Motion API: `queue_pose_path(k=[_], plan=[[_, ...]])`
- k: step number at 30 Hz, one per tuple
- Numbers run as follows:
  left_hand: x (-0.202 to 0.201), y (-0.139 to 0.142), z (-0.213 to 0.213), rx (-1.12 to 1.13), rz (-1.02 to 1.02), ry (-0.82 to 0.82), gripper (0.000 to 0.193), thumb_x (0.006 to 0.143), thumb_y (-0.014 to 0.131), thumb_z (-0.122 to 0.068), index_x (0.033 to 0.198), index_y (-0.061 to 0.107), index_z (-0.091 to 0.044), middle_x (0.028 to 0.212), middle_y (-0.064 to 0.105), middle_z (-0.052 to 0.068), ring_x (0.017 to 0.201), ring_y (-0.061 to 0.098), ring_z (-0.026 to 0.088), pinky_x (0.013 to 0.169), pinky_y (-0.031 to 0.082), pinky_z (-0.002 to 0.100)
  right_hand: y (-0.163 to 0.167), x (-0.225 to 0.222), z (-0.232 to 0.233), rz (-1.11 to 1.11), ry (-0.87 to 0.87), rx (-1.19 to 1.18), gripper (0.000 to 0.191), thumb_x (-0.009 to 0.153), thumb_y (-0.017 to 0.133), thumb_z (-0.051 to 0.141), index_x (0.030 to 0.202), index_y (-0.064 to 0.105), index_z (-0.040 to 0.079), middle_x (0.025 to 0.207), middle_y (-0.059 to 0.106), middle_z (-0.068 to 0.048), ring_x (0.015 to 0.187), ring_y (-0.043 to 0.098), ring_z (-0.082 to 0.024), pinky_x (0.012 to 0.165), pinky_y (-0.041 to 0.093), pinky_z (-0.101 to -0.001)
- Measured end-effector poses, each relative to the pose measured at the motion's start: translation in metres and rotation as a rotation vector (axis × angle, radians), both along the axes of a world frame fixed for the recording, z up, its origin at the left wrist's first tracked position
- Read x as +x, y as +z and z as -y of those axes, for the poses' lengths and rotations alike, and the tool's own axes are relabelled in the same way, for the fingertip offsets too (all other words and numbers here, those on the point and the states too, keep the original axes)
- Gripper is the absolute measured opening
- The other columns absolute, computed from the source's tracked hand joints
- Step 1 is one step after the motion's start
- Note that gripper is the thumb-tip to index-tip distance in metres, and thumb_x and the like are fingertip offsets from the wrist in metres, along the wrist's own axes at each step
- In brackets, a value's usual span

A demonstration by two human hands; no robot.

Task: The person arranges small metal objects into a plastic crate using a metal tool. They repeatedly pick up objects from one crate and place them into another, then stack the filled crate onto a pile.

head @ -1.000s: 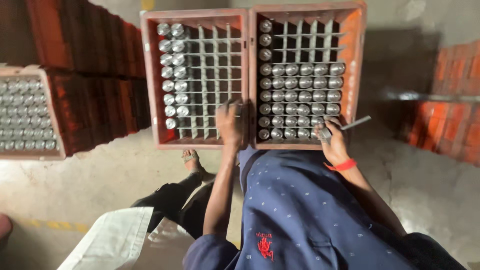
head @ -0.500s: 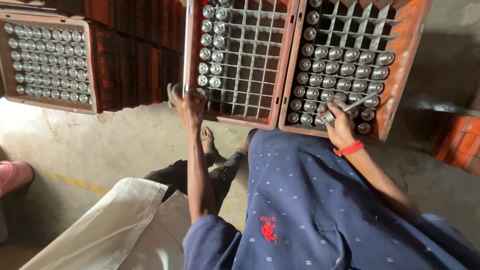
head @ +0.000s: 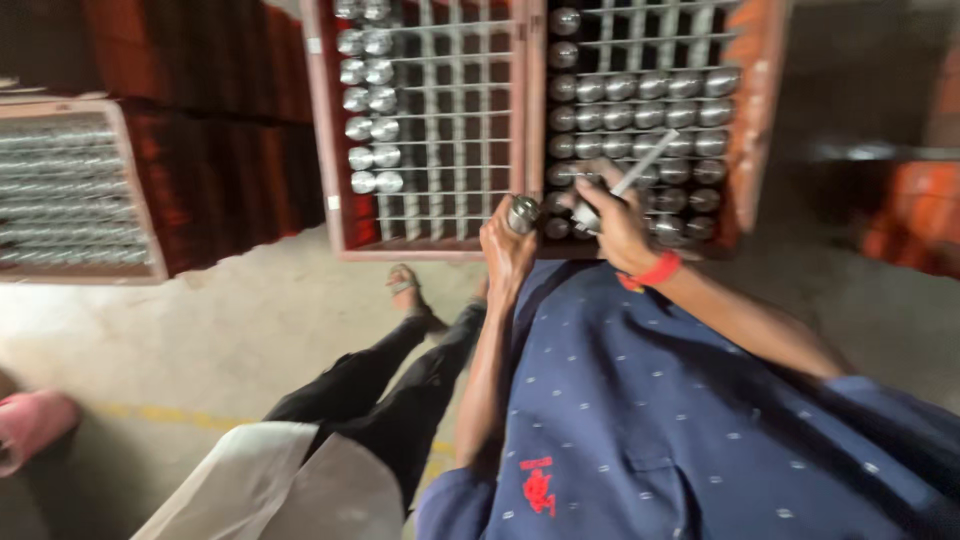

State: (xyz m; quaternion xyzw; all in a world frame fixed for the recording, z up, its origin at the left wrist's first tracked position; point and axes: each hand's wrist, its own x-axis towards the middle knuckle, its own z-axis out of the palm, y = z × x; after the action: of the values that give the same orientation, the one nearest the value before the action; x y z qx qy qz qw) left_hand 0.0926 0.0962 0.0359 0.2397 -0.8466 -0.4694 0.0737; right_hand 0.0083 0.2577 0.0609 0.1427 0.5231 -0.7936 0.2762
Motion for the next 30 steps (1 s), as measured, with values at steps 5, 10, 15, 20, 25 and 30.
queue_pose_path(k=[5,10,15,20,25,30], plan=[[-0.005,0.023,-0.049,0.063,0.117,-0.138,0.048,0.071,0.075,-0.006,0.119,0.068,-0.006,0.095,0.074,0.021,0.087,0.074,0.036,0.076,0.057,0.043,0.029,-0.013,-0.001,-0.157,-0.019,-0.036,0.014,0.104,0.061,0.007,0.118,0.063,0.006,0.090,0.064,-0.001,0.082,0.065,-0.011,0.076,0.056,-0.0269],[-0.013,0.011,-0.066,0.058,0.139,-0.265,0.047,0.070,0.083,-0.014,0.114,0.071,-0.009,0.093,0.075,0.021,0.088,0.072,0.040,0.075,0.056,0.049,0.016,-0.013,-0.025,-0.255,0.120,-0.128,0.009,0.106,0.057,0.006,0.114,0.061,0.006,0.084,0.061,-0.002,0.082,0.064,-0.011,0.081,0.058,-0.0284],[-0.012,0.001,-0.085,-0.031,0.186,-0.298,0.057,0.071,0.079,-0.014,0.126,0.068,-0.012,0.091,0.074,0.021,0.086,0.072,0.040,0.076,0.056,0.051,-0.011,-0.016,-0.046,-0.068,-0.096,0.040,0.012,0.099,0.058,0.001,0.110,0.061,0.004,0.089,0.063,-0.003,0.079,0.067,-0.015,0.073,0.056,-0.0298],[-0.033,-0.003,-0.102,0.002,0.230,-0.379,0.055,0.073,0.077,-0.022,0.127,0.071,-0.014,0.089,0.076,0.019,0.086,0.074,0.038,0.077,0.057,0.049,-0.012,-0.026,-0.058,-0.201,-0.007,-0.055,0.012,0.103,0.057,0.001,0.114,0.062,0.003,0.088,0.063,-0.006,0.082,0.064,-0.016,0.079,0.056,-0.0318],[-0.041,0.000,-0.110,0.149,0.310,-0.444,0.056,0.079,0.082,-0.046,0.118,0.071,-0.007,0.094,0.076,0.021,0.088,0.075,0.038,0.079,0.058,0.048,-0.016,-0.038,-0.079,-0.107,0.197,-0.092,0.018,0.102,0.056,0.006,0.119,0.062,0.006,0.084,0.061,-0.008,0.081,0.062,-0.016,0.080,0.054,-0.0329],[-0.064,0.011,-0.088,0.062,0.145,-0.527,0.070,0.079,0.078,-0.053,0.128,0.064,-0.005,0.093,0.076,0.021,0.082,0.075,0.037,0.071,0.058,0.049,-0.041,-0.060,-0.090,0.136,-0.208,-0.196,0.008,0.103,0.059,0.003,0.111,0.060,0.005,0.088,0.063,-0.007,0.083,0.064,-0.021,0.083,0.058,-0.0376]])
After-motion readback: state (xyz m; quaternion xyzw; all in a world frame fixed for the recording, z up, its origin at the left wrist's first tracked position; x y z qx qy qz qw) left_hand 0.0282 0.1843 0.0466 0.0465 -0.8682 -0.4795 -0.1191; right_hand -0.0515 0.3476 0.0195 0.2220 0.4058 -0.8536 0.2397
